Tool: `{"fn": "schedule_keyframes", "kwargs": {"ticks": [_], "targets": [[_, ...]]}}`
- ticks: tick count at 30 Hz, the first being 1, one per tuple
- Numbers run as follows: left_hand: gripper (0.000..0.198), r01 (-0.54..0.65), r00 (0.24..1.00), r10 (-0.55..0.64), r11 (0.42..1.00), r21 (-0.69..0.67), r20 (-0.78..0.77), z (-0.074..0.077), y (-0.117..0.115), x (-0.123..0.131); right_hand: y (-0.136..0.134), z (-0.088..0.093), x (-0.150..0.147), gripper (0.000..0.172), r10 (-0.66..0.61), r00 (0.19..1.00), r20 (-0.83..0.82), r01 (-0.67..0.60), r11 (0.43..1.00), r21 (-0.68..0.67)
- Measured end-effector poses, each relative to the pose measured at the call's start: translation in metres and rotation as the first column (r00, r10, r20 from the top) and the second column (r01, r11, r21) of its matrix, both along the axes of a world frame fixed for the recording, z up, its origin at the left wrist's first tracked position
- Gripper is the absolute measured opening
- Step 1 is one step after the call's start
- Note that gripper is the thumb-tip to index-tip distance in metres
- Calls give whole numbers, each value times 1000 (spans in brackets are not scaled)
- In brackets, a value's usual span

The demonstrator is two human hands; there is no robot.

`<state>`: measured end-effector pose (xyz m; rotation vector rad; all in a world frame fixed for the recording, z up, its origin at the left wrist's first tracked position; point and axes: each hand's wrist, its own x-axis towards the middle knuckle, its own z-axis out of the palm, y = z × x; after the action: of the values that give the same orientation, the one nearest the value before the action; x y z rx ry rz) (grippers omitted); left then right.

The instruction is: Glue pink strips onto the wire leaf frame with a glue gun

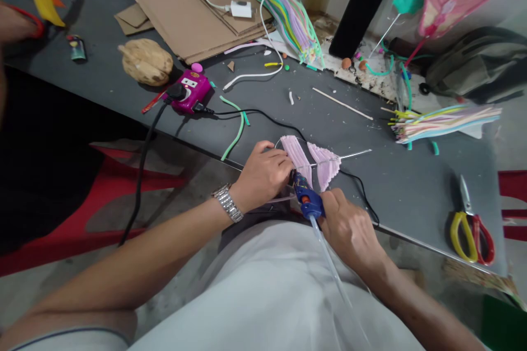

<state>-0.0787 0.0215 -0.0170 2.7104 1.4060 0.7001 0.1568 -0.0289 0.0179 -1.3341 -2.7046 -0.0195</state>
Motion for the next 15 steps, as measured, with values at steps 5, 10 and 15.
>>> {"fn": "schedule_keyframes", "kwargs": {"ticks": [5, 10, 15], "targets": [[23, 1, 999, -1, 1000, -14, 39, 1, -1, -1, 2, 5, 8, 14, -12, 978, -207, -23, 986, -167], [19, -11, 998, 13, 999, -31, 54, -1, -2, -1, -1, -2, 34, 18, -345, 803, -486, 149, 906, -397], [19, -28, 995, 31, 999, -29, 90, -6, -3, 1, 2, -7, 68, 30, -734, 336, -591, 293, 678, -675]]}}
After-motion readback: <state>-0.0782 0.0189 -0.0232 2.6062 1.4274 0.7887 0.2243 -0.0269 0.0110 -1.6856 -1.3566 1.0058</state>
